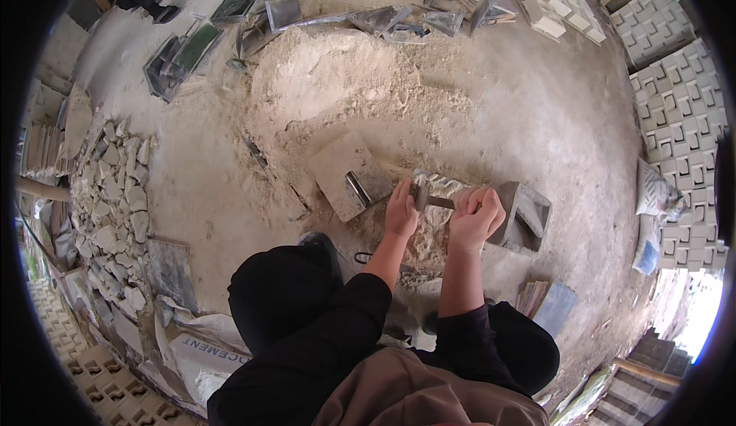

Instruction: The person uses a small hammer and a metal tool to carve and shape the center of a concrete block while it rests on the floor.

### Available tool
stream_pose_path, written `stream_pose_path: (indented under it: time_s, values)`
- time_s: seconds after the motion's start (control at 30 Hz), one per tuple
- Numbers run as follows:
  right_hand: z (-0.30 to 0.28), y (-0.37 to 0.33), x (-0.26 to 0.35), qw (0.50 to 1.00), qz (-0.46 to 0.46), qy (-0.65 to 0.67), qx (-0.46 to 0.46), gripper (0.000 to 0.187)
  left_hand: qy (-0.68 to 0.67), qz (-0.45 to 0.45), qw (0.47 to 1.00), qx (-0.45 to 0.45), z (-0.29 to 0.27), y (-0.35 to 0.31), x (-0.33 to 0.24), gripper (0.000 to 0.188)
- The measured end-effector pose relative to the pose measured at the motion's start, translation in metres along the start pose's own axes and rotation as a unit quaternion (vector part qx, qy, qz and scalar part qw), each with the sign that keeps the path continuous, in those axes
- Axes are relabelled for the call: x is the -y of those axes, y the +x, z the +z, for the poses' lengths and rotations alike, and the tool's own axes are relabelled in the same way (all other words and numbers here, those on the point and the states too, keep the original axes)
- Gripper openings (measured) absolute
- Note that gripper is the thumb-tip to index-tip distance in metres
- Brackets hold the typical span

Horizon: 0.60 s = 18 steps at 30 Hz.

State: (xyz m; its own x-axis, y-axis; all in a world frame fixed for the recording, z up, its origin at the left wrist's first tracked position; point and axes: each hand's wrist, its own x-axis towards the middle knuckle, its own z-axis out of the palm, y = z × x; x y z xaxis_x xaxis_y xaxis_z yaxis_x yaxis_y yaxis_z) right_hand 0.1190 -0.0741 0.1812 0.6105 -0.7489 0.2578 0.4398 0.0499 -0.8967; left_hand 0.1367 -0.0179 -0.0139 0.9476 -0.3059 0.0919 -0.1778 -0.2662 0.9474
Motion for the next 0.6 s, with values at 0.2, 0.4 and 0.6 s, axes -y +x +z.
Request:
stream_pose_path:
  time_s: [0.2,0.4,0.6]
  values:
    - [0.012,0.025,0.001,0.999,0.038,-0.019,-0.015,0.036,0.000,-0.004,1.000,-0.003,0.002,0.001,-0.001,0.042]
    - [0.001,0.014,0.006,0.999,0.031,0.001,-0.025,0.036,0.008,-0.010,1.000,0.000,0.004,0.001,-0.002,0.042]
    - [-0.015,-0.012,0.004,1.000,0.020,0.002,0.020,0.036,-0.094,-0.075,0.993,0.006,0.005,-0.001,0.008,0.041]
